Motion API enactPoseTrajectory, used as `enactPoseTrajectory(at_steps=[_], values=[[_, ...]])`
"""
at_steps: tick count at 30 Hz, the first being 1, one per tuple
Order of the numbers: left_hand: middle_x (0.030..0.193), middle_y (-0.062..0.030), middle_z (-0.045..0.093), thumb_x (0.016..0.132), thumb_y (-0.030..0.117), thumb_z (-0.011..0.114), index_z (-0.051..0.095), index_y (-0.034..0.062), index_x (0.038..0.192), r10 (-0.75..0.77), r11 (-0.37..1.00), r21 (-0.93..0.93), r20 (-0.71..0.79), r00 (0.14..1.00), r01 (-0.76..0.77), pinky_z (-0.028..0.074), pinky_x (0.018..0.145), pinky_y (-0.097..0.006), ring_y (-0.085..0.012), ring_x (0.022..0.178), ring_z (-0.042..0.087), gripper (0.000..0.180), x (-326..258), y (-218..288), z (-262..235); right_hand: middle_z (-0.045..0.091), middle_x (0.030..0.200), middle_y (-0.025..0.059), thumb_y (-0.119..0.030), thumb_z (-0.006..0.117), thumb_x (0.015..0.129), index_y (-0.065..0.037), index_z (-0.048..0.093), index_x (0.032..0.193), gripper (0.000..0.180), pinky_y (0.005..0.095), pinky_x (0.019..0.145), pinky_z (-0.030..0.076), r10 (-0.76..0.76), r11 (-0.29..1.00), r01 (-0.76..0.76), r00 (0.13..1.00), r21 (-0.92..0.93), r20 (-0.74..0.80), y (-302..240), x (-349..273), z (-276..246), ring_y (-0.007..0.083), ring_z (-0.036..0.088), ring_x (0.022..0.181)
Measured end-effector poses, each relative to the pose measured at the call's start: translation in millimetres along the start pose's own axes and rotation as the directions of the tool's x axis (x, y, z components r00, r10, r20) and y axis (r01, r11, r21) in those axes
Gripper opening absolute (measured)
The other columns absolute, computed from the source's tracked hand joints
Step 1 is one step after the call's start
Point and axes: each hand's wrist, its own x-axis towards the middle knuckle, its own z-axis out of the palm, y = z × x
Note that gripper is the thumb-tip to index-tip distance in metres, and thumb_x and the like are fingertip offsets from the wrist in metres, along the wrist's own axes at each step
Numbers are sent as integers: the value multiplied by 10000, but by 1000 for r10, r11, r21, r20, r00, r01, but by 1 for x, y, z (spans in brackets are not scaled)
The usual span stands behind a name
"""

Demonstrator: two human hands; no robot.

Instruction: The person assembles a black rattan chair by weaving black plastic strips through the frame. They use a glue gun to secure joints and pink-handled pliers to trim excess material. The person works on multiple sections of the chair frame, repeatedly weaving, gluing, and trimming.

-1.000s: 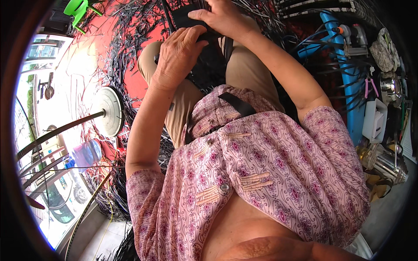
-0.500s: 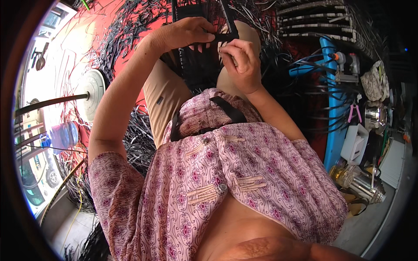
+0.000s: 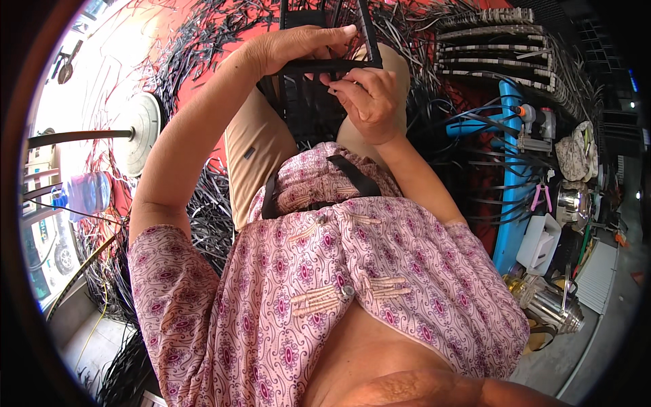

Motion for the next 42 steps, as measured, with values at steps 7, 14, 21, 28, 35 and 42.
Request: enactPoseTrajectory(at_steps=[7,14,21,28,35,42], values=[[899,-135,736,1004,694,458,610,-78,1300,28,1000,-4,13,1000,-28,528,865,-279,-174,870,712,840,-3,5,-1,674,957,-27,-145,827,792,-159,764,871,102,360,814,464,78,997,-78,997,20,-7,1,22,-10,196,646,900],[932,-116,732,991,473,584,557,-30,1370,303,940,180,-53,952,-289,507,875,-261,-153,892,685,631,-5,-13,-4,719,923,13,-171,837,770,-115,765,817,103,355,745,520,210,970,-217,975,111,77,15,46,-5,219,686,811],[961,-151,758,739,269,889,588,77,1350,417,800,577,-331,847,-168,564,745,-387,-286,850,739,707,-3,-17,28,704,1012,33,-201,870,718,-99,806,794,143,357,875,526,433,866,-465,882,186,186,23,49,-5,226,681,914],[924,-98,760,765,249,878,722,20,1168,271,878,470,-339,901,-87,531,759,-294,-144,850,704,490,0,-11,19,646,1207,91,-163,834,815,-68,749,1050,267,332,893,536,537,754,-488,843,440,15,35,33,-2,209,652,1081],[840,-45,733,895,149,776,750,-54,1097,164,965,236,-201,966,-115,522,754,-240,-94,788,666,287,6,-9,13,579,1074,10,-283,666,1010,-20,589,1323,416,209,790,488,785,263,-692,559,673,268,24,-24,4,79,567,932],[983,-65,772,911,159,741,781,-11,1083,157,954,294,-313,937,-62,550,854,-271,-114,908,706,245,-7,-16,7,554,1206,33,-394,484,1102,-13,529,1369,467,288,1018,405,759,289,-615,615,734,216,3,-22,35,117,489,1130]])
